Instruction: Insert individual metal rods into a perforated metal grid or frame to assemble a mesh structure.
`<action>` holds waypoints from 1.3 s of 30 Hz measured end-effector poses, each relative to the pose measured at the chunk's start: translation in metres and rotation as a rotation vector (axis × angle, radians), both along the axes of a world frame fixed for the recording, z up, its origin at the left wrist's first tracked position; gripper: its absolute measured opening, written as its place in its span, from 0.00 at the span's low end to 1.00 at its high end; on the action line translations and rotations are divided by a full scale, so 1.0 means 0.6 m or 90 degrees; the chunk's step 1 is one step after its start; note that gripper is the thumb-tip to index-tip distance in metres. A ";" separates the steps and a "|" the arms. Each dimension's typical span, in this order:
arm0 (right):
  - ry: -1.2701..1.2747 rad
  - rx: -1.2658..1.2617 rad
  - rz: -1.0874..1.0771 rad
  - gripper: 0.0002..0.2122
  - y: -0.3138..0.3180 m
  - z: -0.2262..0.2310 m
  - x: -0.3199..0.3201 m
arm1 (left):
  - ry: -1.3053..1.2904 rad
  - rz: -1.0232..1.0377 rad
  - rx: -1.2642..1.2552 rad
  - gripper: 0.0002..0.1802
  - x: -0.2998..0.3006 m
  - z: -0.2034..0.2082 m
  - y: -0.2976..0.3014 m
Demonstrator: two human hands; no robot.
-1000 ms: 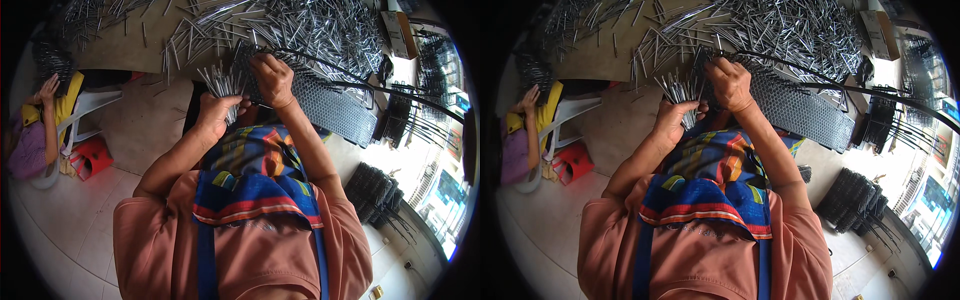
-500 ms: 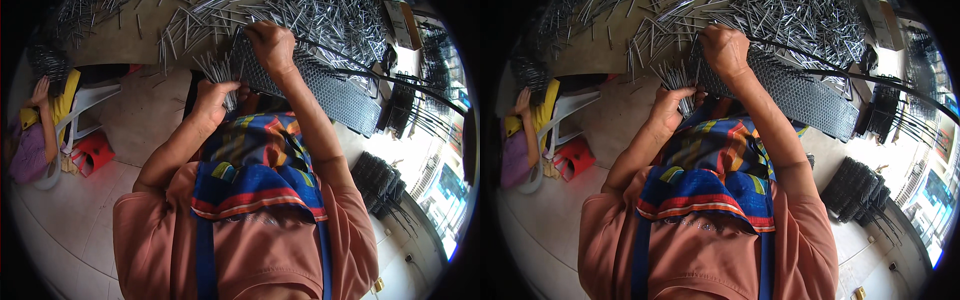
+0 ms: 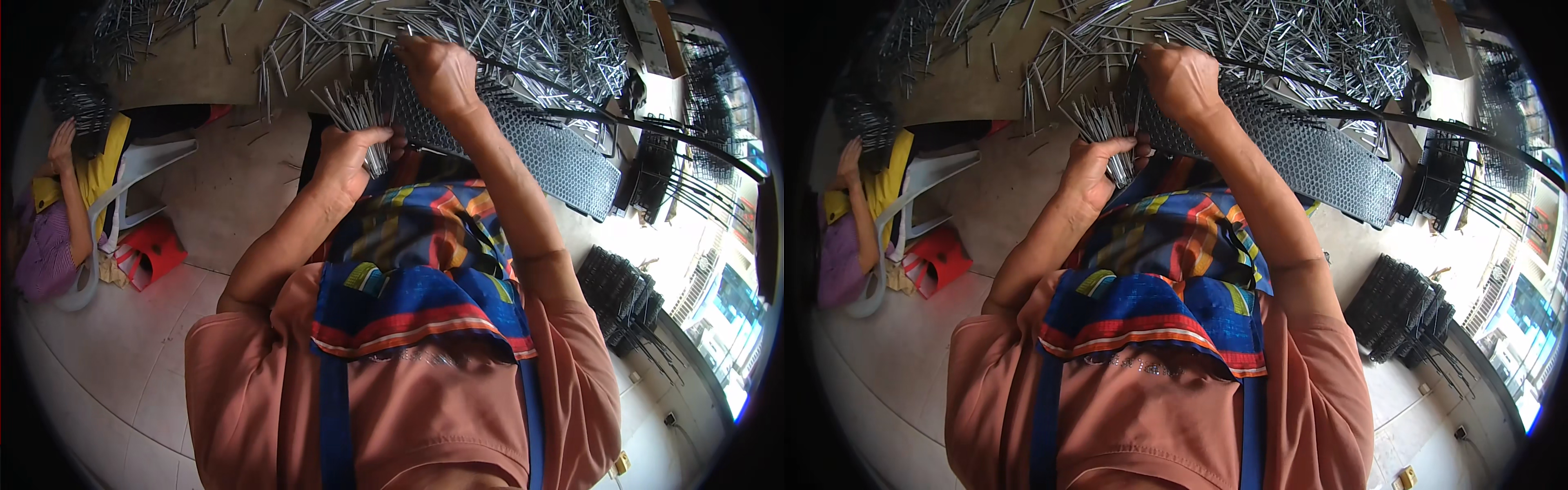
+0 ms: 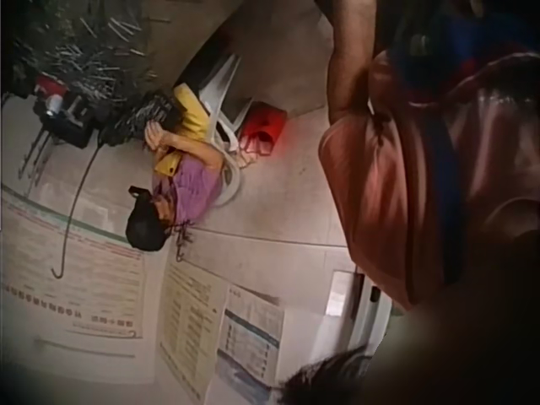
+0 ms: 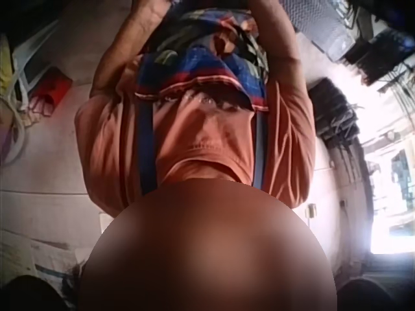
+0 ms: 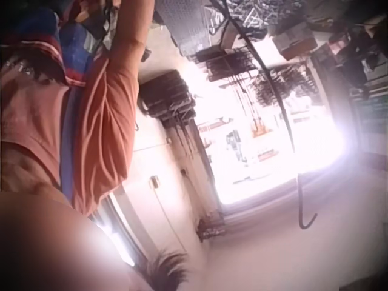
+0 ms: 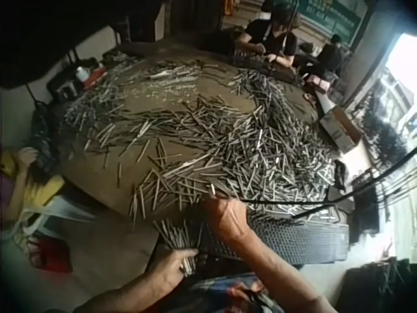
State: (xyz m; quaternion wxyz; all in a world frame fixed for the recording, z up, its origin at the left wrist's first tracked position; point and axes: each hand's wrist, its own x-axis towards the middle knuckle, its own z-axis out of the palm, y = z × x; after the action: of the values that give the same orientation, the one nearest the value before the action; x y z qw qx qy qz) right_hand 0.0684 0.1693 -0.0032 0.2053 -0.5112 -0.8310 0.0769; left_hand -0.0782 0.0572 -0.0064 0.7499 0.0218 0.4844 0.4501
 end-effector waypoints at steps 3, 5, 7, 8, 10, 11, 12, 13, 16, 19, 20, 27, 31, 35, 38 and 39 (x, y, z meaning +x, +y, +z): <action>0.228 -0.024 -0.052 0.08 -0.035 0.017 0.017 | -0.002 0.002 -0.011 0.11 0.000 0.002 0.001; 0.285 -0.258 -0.094 0.09 -0.058 0.029 0.029 | 0.012 -0.028 0.081 0.12 0.006 -0.004 0.001; 0.383 -0.444 -0.104 0.09 -0.073 0.023 0.030 | 0.030 -0.058 0.091 0.13 0.017 0.001 0.005; 0.385 -0.442 -0.107 0.09 -0.074 0.022 0.037 | 0.049 -0.085 0.100 0.13 0.023 0.004 0.007; 0.528 -0.653 -0.178 0.07 -0.074 0.033 0.048 | 0.039 -0.072 0.088 0.13 0.030 0.002 0.004; 0.556 -0.686 -0.197 0.05 -0.072 0.039 0.051 | 0.029 -0.055 0.075 0.13 0.031 0.001 0.002; 0.557 -0.685 -0.195 0.05 -0.072 0.041 0.052 | 0.031 -0.055 0.077 0.13 0.029 -0.002 0.001; 0.612 -0.608 -0.230 0.05 -0.073 0.043 0.053 | 0.042 -0.046 0.058 0.13 0.025 -0.003 0.001; 0.732 -0.413 -0.272 0.03 -0.064 0.032 0.052 | 0.078 -0.046 0.025 0.11 0.012 0.006 0.001; 0.742 -0.126 -0.206 0.04 -0.043 0.017 0.044 | 0.095 -0.055 0.023 0.10 0.013 0.012 -0.001; 0.742 -0.125 -0.205 0.04 -0.038 0.004 0.044 | 0.087 -0.053 0.036 0.09 0.016 0.013 0.000; 0.450 -0.042 -0.143 0.05 -0.029 -0.026 0.031 | 0.094 -0.040 0.033 0.08 0.022 0.013 0.009; 0.262 0.022 -0.131 0.05 -0.021 0.000 0.016 | 0.089 -0.040 0.037 0.04 0.021 0.011 0.010; 0.233 0.013 -0.136 0.05 -0.024 -0.016 0.023 | 0.072 -0.046 0.028 0.04 0.021 0.004 0.013; 0.292 0.011 -0.131 0.06 -0.032 -0.024 0.028 | 0.043 -0.034 0.002 0.05 0.020 0.004 0.015; 0.292 0.011 -0.132 0.06 -0.034 -0.029 0.030 | 0.043 -0.035 0.002 0.05 0.020 0.003 0.015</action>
State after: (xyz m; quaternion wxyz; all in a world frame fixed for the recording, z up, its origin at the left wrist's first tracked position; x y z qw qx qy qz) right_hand 0.0865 0.1491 -0.0204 0.3997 -0.5612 -0.7063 0.1627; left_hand -0.0662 0.0664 -0.0045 0.7453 0.0513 0.5078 0.4291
